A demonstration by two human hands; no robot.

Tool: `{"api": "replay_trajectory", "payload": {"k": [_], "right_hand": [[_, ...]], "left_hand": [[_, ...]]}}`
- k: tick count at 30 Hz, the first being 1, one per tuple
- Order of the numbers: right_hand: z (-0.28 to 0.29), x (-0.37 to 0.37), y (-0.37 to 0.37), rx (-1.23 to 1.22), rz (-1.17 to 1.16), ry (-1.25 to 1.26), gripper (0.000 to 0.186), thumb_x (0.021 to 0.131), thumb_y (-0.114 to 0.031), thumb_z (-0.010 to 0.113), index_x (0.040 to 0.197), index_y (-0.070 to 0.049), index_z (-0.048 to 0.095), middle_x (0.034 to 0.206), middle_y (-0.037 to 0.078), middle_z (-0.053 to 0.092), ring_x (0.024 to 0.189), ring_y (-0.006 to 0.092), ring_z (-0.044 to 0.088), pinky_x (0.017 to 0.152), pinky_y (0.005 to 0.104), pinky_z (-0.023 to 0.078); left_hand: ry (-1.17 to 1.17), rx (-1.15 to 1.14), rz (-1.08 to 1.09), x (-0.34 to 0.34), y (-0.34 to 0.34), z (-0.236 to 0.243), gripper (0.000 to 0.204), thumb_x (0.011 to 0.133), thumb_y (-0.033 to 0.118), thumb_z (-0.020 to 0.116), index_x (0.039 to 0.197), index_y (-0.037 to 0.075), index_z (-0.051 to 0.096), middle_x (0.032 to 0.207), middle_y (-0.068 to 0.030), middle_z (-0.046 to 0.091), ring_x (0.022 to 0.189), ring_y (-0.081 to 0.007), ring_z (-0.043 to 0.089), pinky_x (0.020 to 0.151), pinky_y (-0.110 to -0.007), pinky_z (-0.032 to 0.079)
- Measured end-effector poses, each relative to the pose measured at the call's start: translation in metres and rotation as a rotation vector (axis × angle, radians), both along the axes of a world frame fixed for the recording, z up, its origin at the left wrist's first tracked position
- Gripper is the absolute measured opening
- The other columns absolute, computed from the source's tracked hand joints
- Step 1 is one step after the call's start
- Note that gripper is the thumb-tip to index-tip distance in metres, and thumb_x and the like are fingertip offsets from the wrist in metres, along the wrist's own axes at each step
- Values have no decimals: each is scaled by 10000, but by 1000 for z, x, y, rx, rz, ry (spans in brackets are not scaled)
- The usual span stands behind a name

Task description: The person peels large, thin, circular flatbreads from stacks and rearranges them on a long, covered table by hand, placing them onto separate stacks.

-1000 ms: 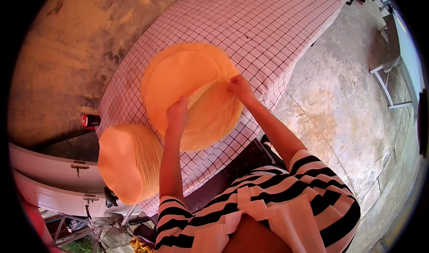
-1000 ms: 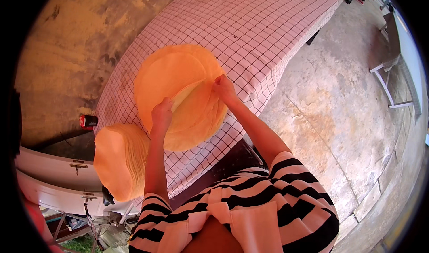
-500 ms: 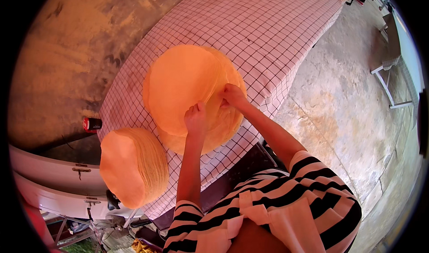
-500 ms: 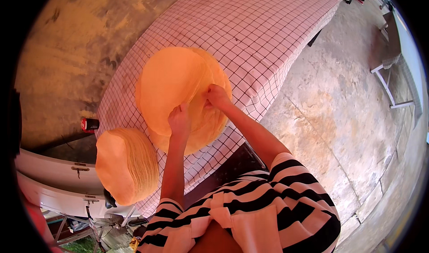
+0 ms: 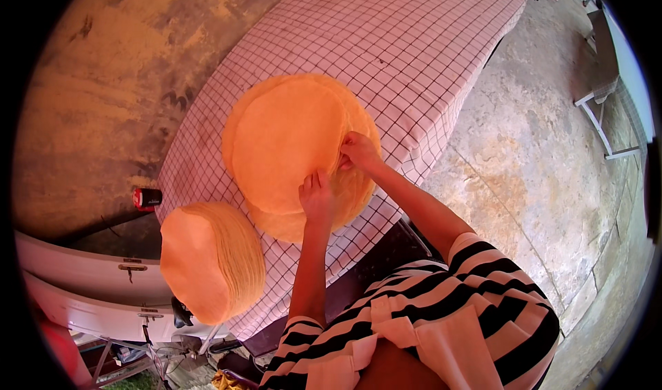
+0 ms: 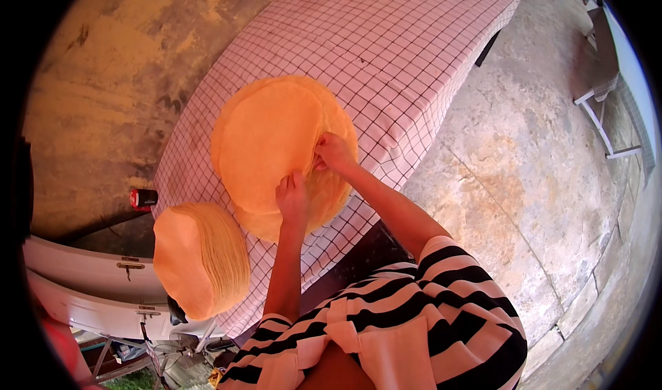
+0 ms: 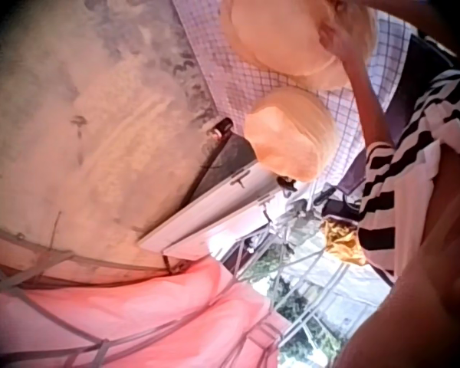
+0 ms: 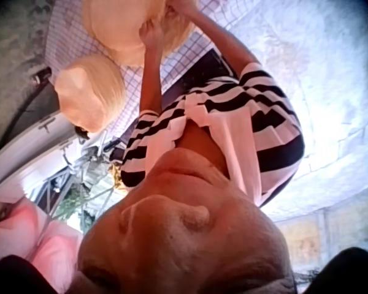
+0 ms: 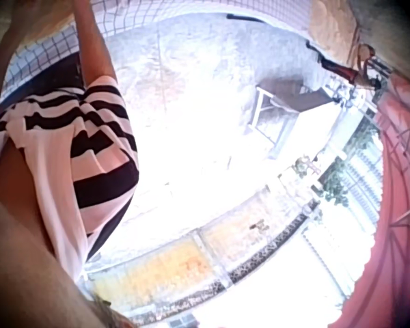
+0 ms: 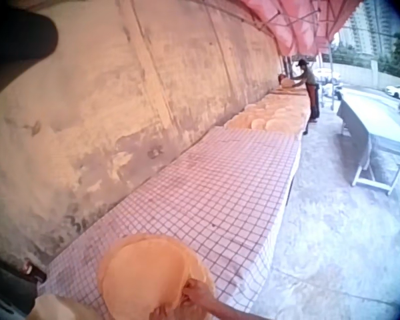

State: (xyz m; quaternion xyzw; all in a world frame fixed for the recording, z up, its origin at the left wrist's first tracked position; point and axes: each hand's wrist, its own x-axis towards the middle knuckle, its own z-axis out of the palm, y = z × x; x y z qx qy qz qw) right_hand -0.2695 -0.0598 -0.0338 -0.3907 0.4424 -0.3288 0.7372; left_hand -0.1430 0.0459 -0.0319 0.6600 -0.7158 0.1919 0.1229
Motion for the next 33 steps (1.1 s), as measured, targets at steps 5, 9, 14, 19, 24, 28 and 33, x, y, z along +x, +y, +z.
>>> {"api": "replay_trajectory", "payload": {"k": [5,9,14,19,24,28,33], "right_hand": [[5,5,6,30,26,-83,103,850,-81,506,896,7,479,809,116,609,670,198,632,576,287,529],[2,5,7,17,-29,-170,193,869,-159,527,950,8,474,879,108,582,755,167,598,636,280,501],[8,-16,9,-91,-51,-44,273,849,-197,557,982,25,469,864,78,560,695,130,539,592,268,456],[-18,-19,-4,9,-229,-33,265,818,-172,584,953,37,495,808,77,566,650,139,539,576,269,452],[-17,-17,-11,8,-5,54,170,804,-126,580,860,27,533,720,97,597,555,162,575,509,265,476],[-8,-9,-8,45,127,163,115,811,-95,559,823,14,524,735,114,610,592,189,630,513,255,519],[13,-1,-1,71,59,58,100,805,-86,516,807,13,528,739,124,629,593,179,638,486,252,501]], "left_hand": [[-10,54,129,-1,2,-2,237,732,86,559,950,31,483,785,-88,581,817,-257,562,617,-367,439],[176,39,22,53,-38,55,126,748,17,519,868,23,481,645,-158,577,580,-333,585,490,-421,445],[-149,-76,232,79,-69,205,98,758,25,492,855,38,486,634,-129,556,603,-297,571,509,-399,439],[-222,-105,21,50,-45,139,187,660,-4,529,825,67,478,629,-57,521,625,-226,541,503,-344,425],[-74,58,24,30,-14,13,161,662,4,535,811,52,497,617,-78,510,608,-242,533,517,-355,441],[-76,19,40,17,-11,1,134,688,53,538,812,59,488,635,-60,521,645,-229,535,537,-354,431],[-45,-28,36,6,-6,-1,177,713,104,571,851,41,480,668,-72,548,668,-246,542,555,-364,426]]}}
